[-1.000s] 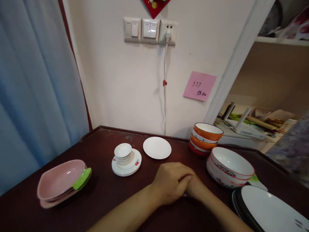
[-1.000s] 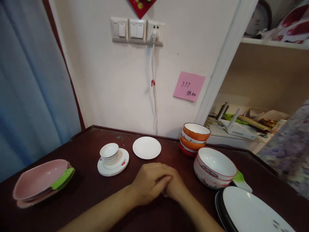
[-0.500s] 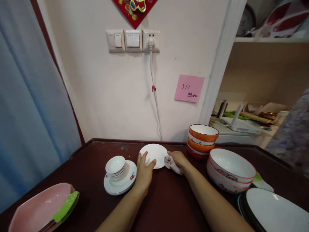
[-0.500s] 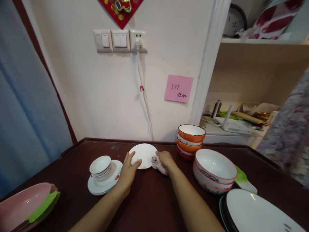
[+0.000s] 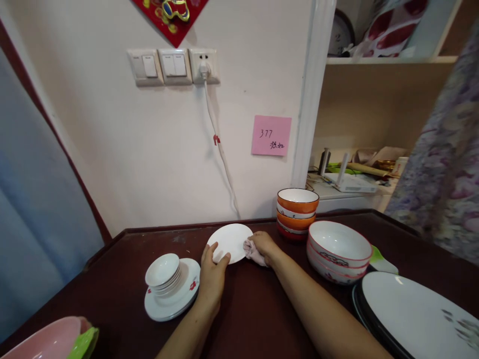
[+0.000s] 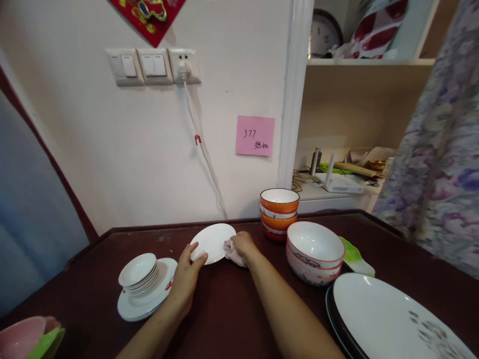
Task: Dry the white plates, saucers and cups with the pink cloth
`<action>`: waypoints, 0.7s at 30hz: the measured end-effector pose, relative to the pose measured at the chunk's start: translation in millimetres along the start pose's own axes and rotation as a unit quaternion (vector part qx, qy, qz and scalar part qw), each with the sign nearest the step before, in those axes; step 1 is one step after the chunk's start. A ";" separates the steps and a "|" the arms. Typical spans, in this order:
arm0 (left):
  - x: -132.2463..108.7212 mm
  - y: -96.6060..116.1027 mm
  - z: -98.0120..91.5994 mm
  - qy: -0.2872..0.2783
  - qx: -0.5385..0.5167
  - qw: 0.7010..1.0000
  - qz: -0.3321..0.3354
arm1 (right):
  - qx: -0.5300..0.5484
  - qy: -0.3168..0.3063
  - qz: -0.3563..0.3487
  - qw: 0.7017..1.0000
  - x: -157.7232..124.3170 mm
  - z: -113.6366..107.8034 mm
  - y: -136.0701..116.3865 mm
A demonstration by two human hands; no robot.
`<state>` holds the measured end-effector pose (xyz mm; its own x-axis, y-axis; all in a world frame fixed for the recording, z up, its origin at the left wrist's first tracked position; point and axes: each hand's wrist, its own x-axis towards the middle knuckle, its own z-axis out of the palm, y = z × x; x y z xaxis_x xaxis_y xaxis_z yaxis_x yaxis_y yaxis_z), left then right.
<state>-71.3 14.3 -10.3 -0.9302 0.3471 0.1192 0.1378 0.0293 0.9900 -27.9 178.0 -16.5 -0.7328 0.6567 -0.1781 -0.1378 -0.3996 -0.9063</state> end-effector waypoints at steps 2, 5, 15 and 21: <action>-2.3 3.4 2.5 0.014 -0.021 1.000 0.018 | 0.020 0.020 -0.013 1.000 -3.0 -4.4 -0.4; -8.9 13.8 6.3 0.047 -0.121 0.991 0.043 | 0.050 0.038 -0.043 0.997 -8.2 -13.4 -4.2; -18.5 14.6 6.5 -0.096 -0.318 0.935 -0.124 | 0.047 -0.016 -0.093 0.994 -25.9 -19.7 -8.5; -8.5 3.7 2.4 -0.066 -0.306 0.939 -0.141 | 0.030 0.151 -0.158 0.975 -14.3 -20.1 -13.8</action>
<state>-62.1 13.7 -7.9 -0.8446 0.5206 -0.1252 -0.3671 -0.3928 0.8432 -2.1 187.0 -9.2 -0.4184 0.9082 -0.0072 -0.3697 -0.1775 -0.9120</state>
